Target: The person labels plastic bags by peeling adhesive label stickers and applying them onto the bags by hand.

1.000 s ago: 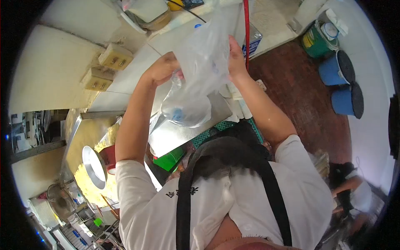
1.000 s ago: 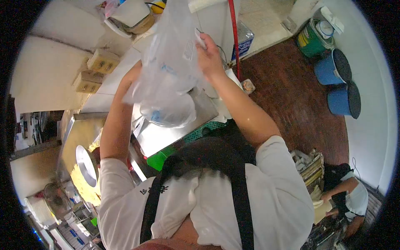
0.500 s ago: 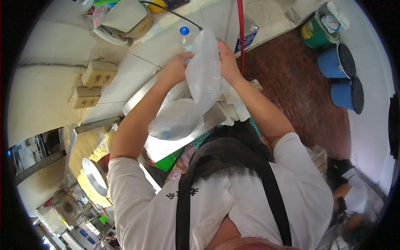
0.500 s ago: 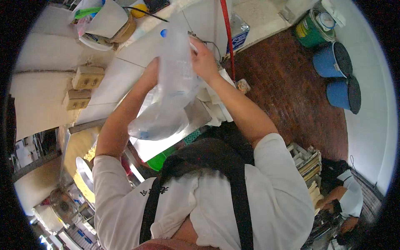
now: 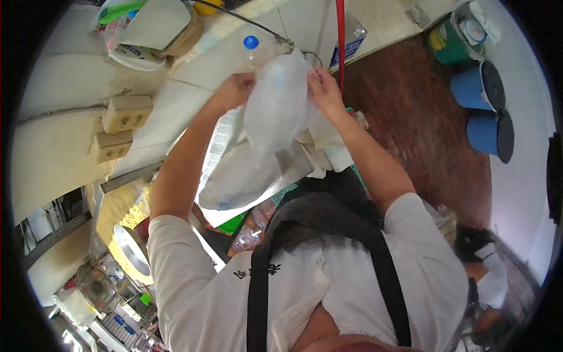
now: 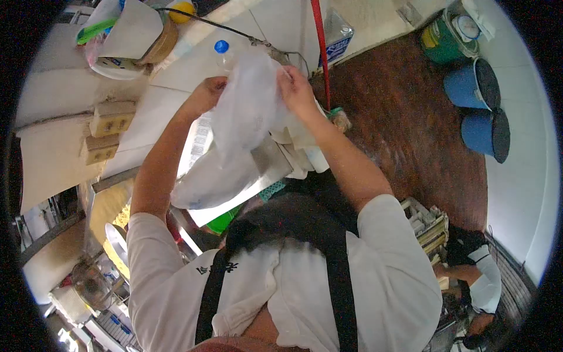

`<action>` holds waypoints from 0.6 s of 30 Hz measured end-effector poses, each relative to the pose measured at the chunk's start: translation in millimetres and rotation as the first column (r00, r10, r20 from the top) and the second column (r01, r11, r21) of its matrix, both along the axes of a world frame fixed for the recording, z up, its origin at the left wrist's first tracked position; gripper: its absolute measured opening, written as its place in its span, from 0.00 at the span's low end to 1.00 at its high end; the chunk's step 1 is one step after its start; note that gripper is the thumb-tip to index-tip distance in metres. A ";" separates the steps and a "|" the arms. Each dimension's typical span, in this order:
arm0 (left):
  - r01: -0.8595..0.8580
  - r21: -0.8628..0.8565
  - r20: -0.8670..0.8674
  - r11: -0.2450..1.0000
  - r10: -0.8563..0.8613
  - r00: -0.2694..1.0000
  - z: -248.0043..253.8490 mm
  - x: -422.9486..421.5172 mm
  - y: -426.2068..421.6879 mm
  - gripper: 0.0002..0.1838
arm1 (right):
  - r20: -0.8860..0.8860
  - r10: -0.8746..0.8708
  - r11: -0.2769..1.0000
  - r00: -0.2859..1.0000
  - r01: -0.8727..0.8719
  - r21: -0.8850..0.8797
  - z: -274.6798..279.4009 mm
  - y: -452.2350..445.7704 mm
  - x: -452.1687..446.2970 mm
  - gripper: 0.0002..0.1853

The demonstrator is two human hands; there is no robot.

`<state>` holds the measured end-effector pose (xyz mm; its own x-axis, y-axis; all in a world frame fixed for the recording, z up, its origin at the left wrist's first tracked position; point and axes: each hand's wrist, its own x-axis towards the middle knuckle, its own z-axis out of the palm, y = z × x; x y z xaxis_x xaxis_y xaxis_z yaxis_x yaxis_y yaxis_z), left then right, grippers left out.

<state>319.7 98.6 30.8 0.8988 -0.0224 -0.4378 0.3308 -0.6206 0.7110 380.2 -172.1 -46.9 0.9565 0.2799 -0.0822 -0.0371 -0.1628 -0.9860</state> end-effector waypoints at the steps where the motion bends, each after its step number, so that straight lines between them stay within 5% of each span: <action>1: -0.035 0.061 0.054 0.998 0.031 0.998 -7.7 -0.4 7.0 0.17 | 0.045 0.006 1.000 0.999 -0.006 -0.012 15.4 -2.1 2.1 0.16; 3: -0.071 0.047 0.145 0.996 0.063 0.987 -6.2 -7.9 9.2 0.17 | 0.105 0.024 0.999 0.994 -0.019 -0.048 23.5 -0.7 5.1 0.16; 8: 0.229 0.391 0.254 0.892 -0.344 0.904 -86.5 -21.8 2.5 0.15 | 0.340 0.041 0.974 0.940 0.039 -0.225 -22.8 6.0 9.2 0.14; 12: 0.446 0.511 -0.089 0.735 -0.470 0.878 -171.4 -12.6 -2.2 0.15 | 0.107 0.166 0.920 0.980 -0.115 -0.374 -94.9 -10.6 7.3 0.19; 14: 0.384 0.545 0.010 0.745 -0.464 0.886 -139.6 -7.0 -27.1 0.16 | -0.032 0.219 0.806 0.975 -0.199 -0.558 -102.1 -10.6 12.8 0.22; 16: 0.290 0.459 0.106 0.840 -0.376 0.921 -149.0 -5.3 -30.0 0.17 | 0.258 0.223 0.821 0.940 -0.039 -0.570 -99.9 -15.6 17.6 0.28; 17: 0.329 0.462 -0.051 0.824 -0.345 0.937 -85.2 -5.5 -38.7 0.21 | 0.392 0.225 0.828 0.892 0.038 -0.559 -95.9 -18.6 18.0 0.30; 18: 0.319 0.359 -0.069 0.877 -0.316 0.946 -83.7 -2.4 -25.9 0.23 | 0.326 0.205 0.906 0.923 -0.054 -0.419 -75.9 -21.1 17.6 0.34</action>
<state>317.4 72.6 -53.0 0.8666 -0.1454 -0.4774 0.0773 -0.9060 0.4162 397.8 -193.2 -122.8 0.8991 0.4196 0.1245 0.3503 -0.5195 -0.7794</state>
